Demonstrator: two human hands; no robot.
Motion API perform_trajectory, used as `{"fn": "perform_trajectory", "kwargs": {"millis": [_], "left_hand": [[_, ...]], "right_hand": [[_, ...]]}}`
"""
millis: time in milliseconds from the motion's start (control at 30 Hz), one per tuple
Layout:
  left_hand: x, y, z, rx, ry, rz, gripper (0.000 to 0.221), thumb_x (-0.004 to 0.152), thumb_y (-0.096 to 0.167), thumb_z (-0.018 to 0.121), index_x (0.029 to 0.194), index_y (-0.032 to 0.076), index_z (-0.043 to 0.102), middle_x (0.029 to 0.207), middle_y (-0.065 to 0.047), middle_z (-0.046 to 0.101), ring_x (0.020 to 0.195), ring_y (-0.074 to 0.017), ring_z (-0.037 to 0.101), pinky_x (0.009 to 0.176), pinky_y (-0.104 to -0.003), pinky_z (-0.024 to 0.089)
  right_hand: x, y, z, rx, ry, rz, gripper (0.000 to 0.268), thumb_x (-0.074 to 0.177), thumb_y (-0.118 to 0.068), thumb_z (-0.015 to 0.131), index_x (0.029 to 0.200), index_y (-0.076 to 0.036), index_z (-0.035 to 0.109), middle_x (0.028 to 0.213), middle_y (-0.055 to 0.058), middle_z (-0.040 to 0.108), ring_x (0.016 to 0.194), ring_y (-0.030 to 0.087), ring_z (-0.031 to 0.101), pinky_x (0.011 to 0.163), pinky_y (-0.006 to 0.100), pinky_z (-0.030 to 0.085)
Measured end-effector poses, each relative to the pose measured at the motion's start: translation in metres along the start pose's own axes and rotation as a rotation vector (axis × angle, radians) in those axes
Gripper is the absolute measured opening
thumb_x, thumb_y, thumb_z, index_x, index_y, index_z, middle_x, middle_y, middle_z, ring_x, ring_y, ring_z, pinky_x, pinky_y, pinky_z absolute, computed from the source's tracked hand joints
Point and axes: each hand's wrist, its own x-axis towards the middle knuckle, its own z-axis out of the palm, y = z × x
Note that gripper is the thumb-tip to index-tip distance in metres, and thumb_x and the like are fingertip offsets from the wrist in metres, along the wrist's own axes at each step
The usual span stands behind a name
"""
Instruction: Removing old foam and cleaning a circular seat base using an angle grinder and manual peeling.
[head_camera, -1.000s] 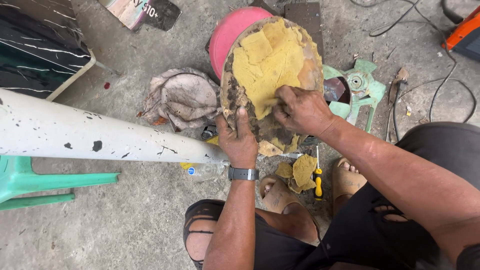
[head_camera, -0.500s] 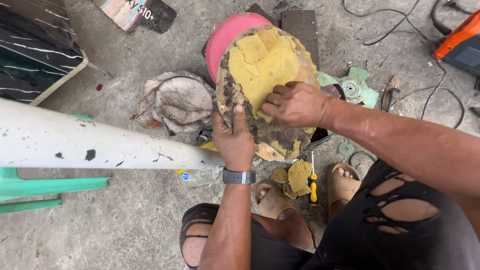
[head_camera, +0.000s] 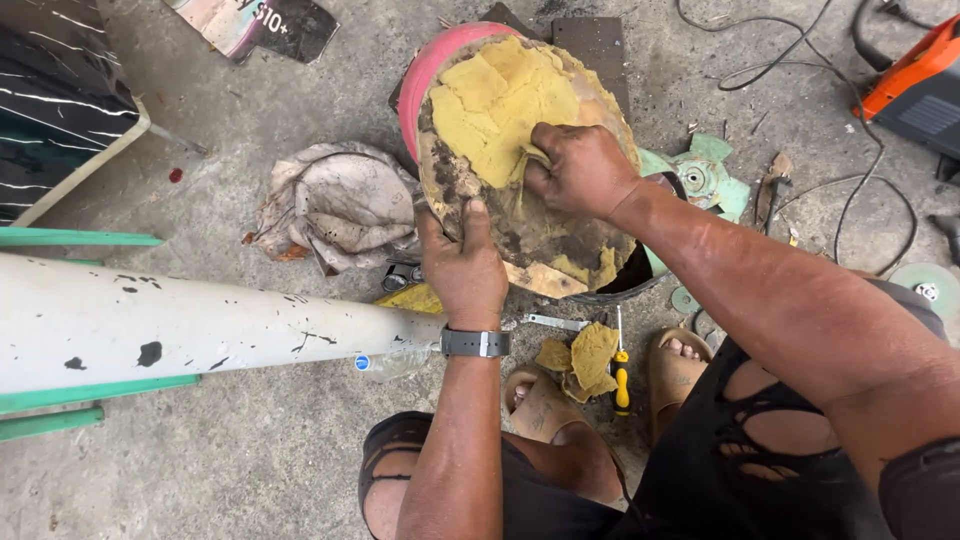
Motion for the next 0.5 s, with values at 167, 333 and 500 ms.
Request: {"fn": "perform_trajectory", "kwargs": {"millis": [167,333,500], "left_hand": [[0.003,0.011,0.0,-0.009,0.009,-0.041,0.071,0.099,0.024,0.072,0.146,-0.018,0.039,0.132,-0.04,0.057,0.135,-0.0471,0.053,0.11,-0.06,0.046],[0.01,0.003,-0.019,-0.01,-0.012,-0.147,0.055,0.098,0.022,0.071,0.136,-0.008,0.047,0.11,-0.023,0.058,0.102,-0.0315,0.05,0.082,-0.044,0.043],[0.022,-0.017,-0.056,-0.037,0.022,-0.304,0.077,0.091,0.02,0.074,0.159,0.003,0.042,0.08,0.001,0.068,0.045,-0.0061,0.043,0.039,-0.025,0.038]], "right_hand": [[0.006,0.017,0.005,0.018,-0.026,0.266,0.023,0.089,-0.033,0.071,0.095,-0.011,0.071,0.067,0.019,0.066,0.07,0.045,0.072,0.057,0.054,0.058],[0.012,0.002,-0.042,-0.085,-0.109,0.309,0.02,0.089,-0.029,0.071,0.094,-0.01,0.075,0.068,0.018,0.071,0.068,0.042,0.075,0.06,0.05,0.061],[0.016,0.08,-0.122,0.055,0.02,0.988,0.023,0.11,-0.021,0.059,0.128,-0.008,0.066,0.12,0.014,0.071,0.105,0.028,0.07,0.092,0.037,0.061]]}}
